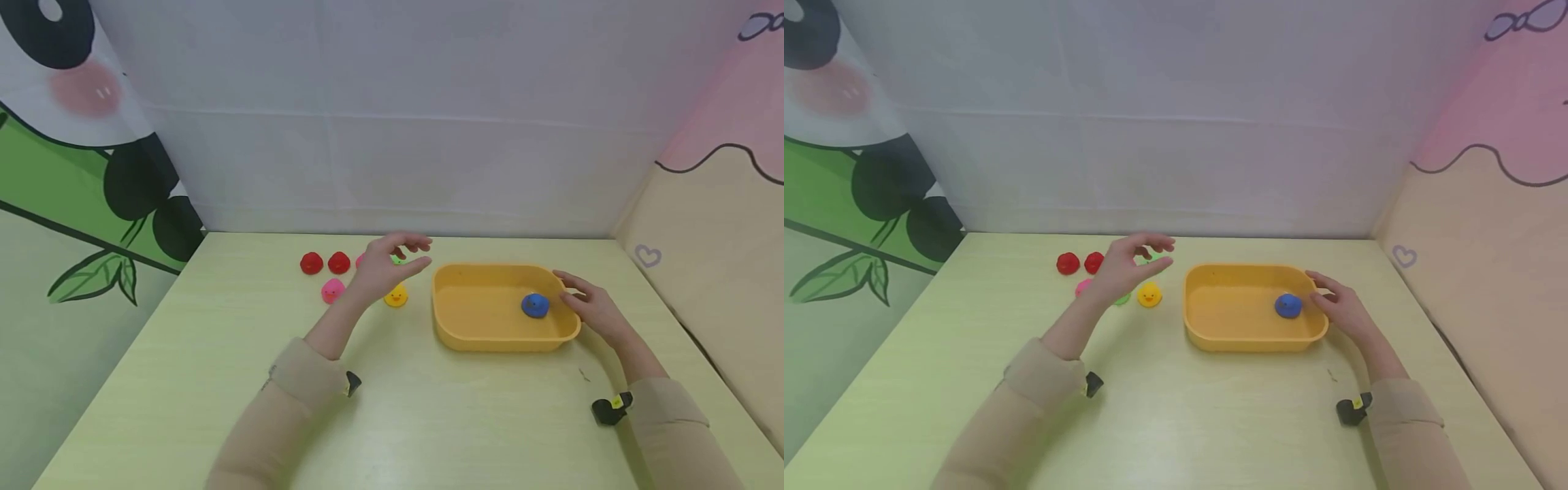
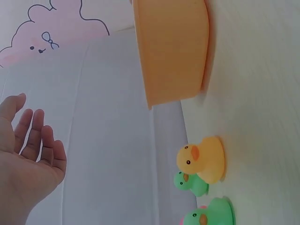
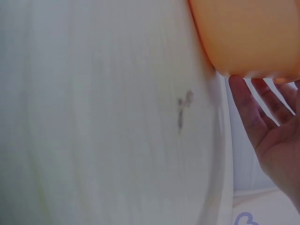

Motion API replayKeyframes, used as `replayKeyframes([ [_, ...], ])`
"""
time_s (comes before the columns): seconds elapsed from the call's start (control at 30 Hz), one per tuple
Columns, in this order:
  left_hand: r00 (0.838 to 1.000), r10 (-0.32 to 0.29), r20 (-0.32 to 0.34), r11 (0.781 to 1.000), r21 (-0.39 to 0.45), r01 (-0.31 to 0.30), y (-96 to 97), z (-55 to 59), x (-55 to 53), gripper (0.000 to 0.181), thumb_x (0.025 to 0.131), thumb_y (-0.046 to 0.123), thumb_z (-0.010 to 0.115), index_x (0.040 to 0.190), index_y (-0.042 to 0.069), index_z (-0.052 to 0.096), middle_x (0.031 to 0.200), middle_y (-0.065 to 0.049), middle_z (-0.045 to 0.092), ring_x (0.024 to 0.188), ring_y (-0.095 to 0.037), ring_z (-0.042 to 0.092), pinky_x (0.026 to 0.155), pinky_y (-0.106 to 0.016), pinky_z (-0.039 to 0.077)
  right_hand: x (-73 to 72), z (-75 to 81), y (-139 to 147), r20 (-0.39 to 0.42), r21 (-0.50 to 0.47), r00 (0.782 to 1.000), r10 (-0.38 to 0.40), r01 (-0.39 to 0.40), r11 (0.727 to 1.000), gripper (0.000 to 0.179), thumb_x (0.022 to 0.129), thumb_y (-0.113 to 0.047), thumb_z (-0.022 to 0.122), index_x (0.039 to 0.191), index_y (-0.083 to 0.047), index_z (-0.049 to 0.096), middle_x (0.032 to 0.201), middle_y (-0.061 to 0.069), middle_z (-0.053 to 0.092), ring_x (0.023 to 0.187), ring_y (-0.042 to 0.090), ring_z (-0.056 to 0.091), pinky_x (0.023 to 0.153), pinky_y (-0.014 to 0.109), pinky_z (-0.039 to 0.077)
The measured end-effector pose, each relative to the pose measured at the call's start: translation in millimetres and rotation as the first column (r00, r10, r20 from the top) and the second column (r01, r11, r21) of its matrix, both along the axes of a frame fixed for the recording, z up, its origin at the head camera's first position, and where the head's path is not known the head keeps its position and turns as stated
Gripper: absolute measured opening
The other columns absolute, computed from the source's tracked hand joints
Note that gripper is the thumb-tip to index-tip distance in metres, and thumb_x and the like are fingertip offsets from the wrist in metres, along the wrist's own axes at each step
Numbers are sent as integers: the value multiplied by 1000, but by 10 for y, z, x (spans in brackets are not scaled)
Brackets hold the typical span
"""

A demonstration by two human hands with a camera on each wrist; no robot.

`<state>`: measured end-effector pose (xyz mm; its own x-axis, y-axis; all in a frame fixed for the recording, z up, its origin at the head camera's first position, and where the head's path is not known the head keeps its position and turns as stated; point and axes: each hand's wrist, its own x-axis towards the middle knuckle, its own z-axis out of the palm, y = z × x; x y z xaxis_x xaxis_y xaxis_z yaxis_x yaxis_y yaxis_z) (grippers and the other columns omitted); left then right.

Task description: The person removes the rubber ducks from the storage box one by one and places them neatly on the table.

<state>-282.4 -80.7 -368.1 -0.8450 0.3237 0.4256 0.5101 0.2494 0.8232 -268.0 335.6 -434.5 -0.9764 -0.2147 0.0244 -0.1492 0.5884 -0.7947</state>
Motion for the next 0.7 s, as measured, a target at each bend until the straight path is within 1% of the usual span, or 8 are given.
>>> replayKeyframes([
  [0.07, 1000, -16, -1, 1000, 12, 16, 58, -1, -17, 32, 85, 27, 71, 114, 18, 66, 106, 6, 66, 98, -13, 56, 85, -40, 47, 4, 7, -4, -1, -2, 1000, 1, -1, 1000, 53, 99, -26, 48, 147, -9, 31, 143, 27, 34, 118, 40, 50, 74, 21, 53],
  [0.13, 999, -32, -4, 999, 21, 32, 124, -6, -36, 32, 85, 28, 71, 114, 18, 65, 106, 6, 66, 98, -13, 56, 85, -40, 47, -1, 10, 1, 3, -9, 1000, 2, -2, 1000, 53, 99, -26, 48, 147, -8, 31, 143, 27, 34, 114, 26, 55, 73, 22, 53],
  [0.23, 999, -47, -9, 998, 35, 47, 223, -11, -61, 32, 85, 28, 71, 114, 18, 65, 106, 7, 65, 98, -14, 56, 85, -39, 48, -4, 27, -11, 9, -13, 1000, 4, -4, 1000, 53, 99, -24, 48, 147, -7, 30, 142, 28, 34, 113, 27, 55, 73, 22, 53],
  [0.3, 999, -53, -9, 998, 40, 53, 293, -22, -76, 31, 85, 27, 71, 115, 19, 65, 106, 8, 65, 98, -15, 57, 85, -37, 48, -15, 15, -8, 12, -11, 1000, 1, -1, 1000, 53, 99, -25, 48, 147, -7, 31, 143, 28, 34, 110, 20, 57, 73, 22, 53],
  [0.37, 998, -65, 1, 997, 51, 64, 364, -30, -84, 32, 85, 27, 71, 116, 18, 65, 107, 7, 65, 99, -18, 57, 84, -33, 48, -20, 5, -11, 9, 0, 1000, -3, 3, 1000, 53, 99, -26, 48, 147, -8, 32, 142, 27, 35, 112, 27, 56, 73, 22, 53],
  [0.47, 996, -83, 19, 995, 54, 81, 485, -49, -102, 33, 85, 27, 71, 116, 18, 65, 108, 7, 65, 99, -16, 56, 83, -29, 47, -30, -17, -3, 0, 5, 1000, -7, 7, 1000, 53, 99, -29, 48, 146, -10, 33, 142, 26, 36, 110, 23, 57, 73, 22, 53],
  [0.53, 995, -99, 32, 994, 59, 97, 568, -60, -111, 33, 85, 26, 71, 115, 17, 65, 108, 7, 65, 98, -12, 56, 83, -30, 48, -27, -12, -8, -1, 5, 1000, -9, 9, 1000, 53, 99, -29, 48, 146, -10, 33, 141, 27, 36, 111, 26, 56, 73, 22, 53],
  [0.7, 988, -148, 45, 987, 68, 144, 759, -105, -150, 30, 84, 23, 71, 113, 16, 66, 109, 4, 66, 98, -10, 55, 83, -30, 47, -28, -4, -17, 3, -8, 1000, -9, 9, 1000, 53, 99, -28, 49, 146, -10, 34, 142, 26, 36, 101, -1, 55, 73, 21, 52],
])
